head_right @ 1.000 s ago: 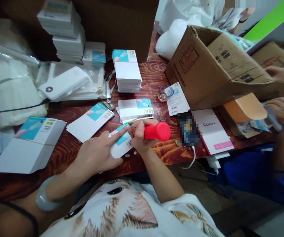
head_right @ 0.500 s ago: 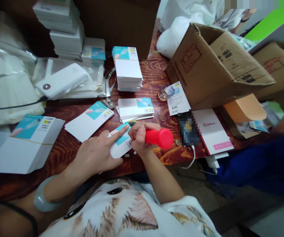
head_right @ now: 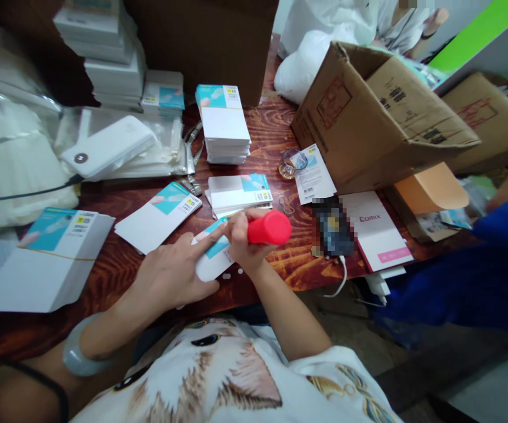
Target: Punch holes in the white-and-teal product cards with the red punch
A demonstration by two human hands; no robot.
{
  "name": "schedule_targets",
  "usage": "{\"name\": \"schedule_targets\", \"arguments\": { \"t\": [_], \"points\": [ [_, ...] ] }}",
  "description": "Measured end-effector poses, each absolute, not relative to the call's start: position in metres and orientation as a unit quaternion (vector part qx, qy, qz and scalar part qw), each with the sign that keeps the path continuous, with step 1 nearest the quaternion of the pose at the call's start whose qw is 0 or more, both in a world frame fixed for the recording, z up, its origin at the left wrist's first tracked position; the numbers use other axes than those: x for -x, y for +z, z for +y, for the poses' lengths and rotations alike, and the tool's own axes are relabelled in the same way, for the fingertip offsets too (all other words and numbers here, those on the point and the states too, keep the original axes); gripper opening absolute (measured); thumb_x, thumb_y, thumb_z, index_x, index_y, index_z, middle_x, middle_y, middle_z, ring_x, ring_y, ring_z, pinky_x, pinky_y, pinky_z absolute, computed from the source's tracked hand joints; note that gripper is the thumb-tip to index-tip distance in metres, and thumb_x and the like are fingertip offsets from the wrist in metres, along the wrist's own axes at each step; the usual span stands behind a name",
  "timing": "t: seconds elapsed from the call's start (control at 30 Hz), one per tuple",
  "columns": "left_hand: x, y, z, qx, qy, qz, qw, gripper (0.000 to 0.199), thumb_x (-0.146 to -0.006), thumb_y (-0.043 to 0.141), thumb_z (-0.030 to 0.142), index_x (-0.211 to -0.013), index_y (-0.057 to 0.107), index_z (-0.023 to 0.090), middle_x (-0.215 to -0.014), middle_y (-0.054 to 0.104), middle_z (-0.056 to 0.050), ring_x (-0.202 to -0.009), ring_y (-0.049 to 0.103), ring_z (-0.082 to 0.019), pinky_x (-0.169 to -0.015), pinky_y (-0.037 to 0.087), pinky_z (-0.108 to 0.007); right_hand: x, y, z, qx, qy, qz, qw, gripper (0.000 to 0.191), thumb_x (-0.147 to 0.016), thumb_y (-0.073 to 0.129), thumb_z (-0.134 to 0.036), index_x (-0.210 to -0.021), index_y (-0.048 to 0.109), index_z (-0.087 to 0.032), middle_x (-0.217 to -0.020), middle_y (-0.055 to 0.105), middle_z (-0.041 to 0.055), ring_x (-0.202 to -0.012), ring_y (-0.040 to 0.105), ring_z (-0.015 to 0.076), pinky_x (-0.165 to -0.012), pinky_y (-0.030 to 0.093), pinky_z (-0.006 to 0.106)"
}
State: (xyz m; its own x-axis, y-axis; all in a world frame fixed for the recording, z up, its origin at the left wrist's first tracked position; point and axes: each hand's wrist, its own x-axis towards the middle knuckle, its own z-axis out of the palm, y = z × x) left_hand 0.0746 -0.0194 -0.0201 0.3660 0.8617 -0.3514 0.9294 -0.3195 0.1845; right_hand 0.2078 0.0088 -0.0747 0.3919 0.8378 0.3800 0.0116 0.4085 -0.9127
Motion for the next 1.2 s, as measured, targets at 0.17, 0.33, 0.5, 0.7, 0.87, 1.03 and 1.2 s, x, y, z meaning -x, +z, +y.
{"name": "schedule_targets", "arguments": {
  "t": [0.17,0.33,0.5,0.7,0.87,1.03,1.2],
  "points": [
    [-0.067,-0.019,-0.021,-0.806,-0.070,0.549,0.211,0.095,-0.075,0.061,0.047,-0.159,0.016,0.038,-0.113,0.061,-0.009,-0.092,0.069,-0.034,-0.079,0.054,-0.046,-0.223,-0.024,0.015,0.379,0.263,-0.304,0.834,0.033,-0.088,0.048,-0.030,-0.060,0.032,-0.021,-0.042,0.028,-0.0097,-0.028,0.026,0.0060,-0.031,0.025,0.019],
    [-0.042,-0.026,-0.018,-0.690,0.179,0.548,0.439,0.097,-0.066,0.066,0.037,-0.154,0.028,0.028,-0.122,0.057,-0.008,-0.095,0.061,-0.024,-0.084,0.050,-0.036,-0.265,0.004,0.031,0.403,0.339,-0.284,0.801,0.029,-0.080,0.066,-0.034,-0.068,0.043,-0.020,-0.045,0.036,-0.0104,-0.030,0.030,0.0054,-0.030,0.025,0.019],
    [-0.025,-0.028,-0.013,-0.271,0.300,0.224,0.887,0.072,-0.063,0.060,0.051,-0.124,0.051,0.015,-0.082,0.042,0.002,-0.053,0.032,-0.005,-0.053,0.034,-0.023,-0.273,-0.015,0.032,0.490,0.491,-0.388,0.607,0.042,-0.067,0.085,-0.041,-0.080,0.051,-0.020,-0.054,0.047,-0.0084,-0.035,0.039,0.0061,-0.034,0.029,0.021],
    [-0.032,-0.024,-0.015,-0.116,0.228,0.076,0.964,0.073,-0.066,0.059,0.055,-0.123,0.049,0.011,-0.080,0.039,0.003,-0.052,0.028,-0.005,-0.051,0.028,-0.023,-0.261,-0.009,0.037,0.419,0.550,-0.550,0.469,0.051,-0.055,0.092,-0.032,-0.097,0.069,-0.015,-0.081,0.064,0.0014,-0.068,0.057,0.0128,-0.062,0.048,0.026],
    [-0.041,-0.026,-0.018,-0.112,0.215,0.105,0.964,0.070,-0.067,0.059,0.054,-0.121,0.046,0.011,-0.080,0.040,0.002,-0.051,0.028,-0.004,-0.051,0.028,-0.022,-0.256,0.006,0.044,0.397,0.531,-0.618,0.422,0.044,-0.048,0.093,-0.028,-0.080,0.067,-0.014,-0.088,0.067,0.0042,-0.080,0.060,0.0167,-0.070,0.048,0.028],
    [-0.047,-0.021,-0.017,-0.088,0.195,0.129,0.968,0.063,-0.065,0.060,0.052,-0.113,0.045,0.014,-0.079,0.040,0.003,-0.050,0.027,-0.004,-0.048,0.026,-0.020,-0.254,-0.003,0.046,0.414,0.580,-0.564,0.417,0.045,-0.055,0.090,-0.036,-0.068,0.052,-0.015,-0.062,0.049,-0.0048,-0.055,0.043,0.0074,-0.051,0.034,0.022],
    [-0.048,-0.013,-0.017,-0.052,0.210,0.158,0.964,0.058,-0.068,0.059,0.053,-0.107,0.045,0.013,-0.079,0.041,0.002,-0.051,0.023,-0.003,-0.048,0.023,-0.018,-0.255,-0.017,0.049,0.410,0.634,-0.494,0.431,0.049,-0.064,0.084,-0.049,-0.069,0.047,-0.017,-0.057,0.042,-0.0074,-0.048,0.035,0.0052,-0.045,0.028,0.021]
  ]
}}
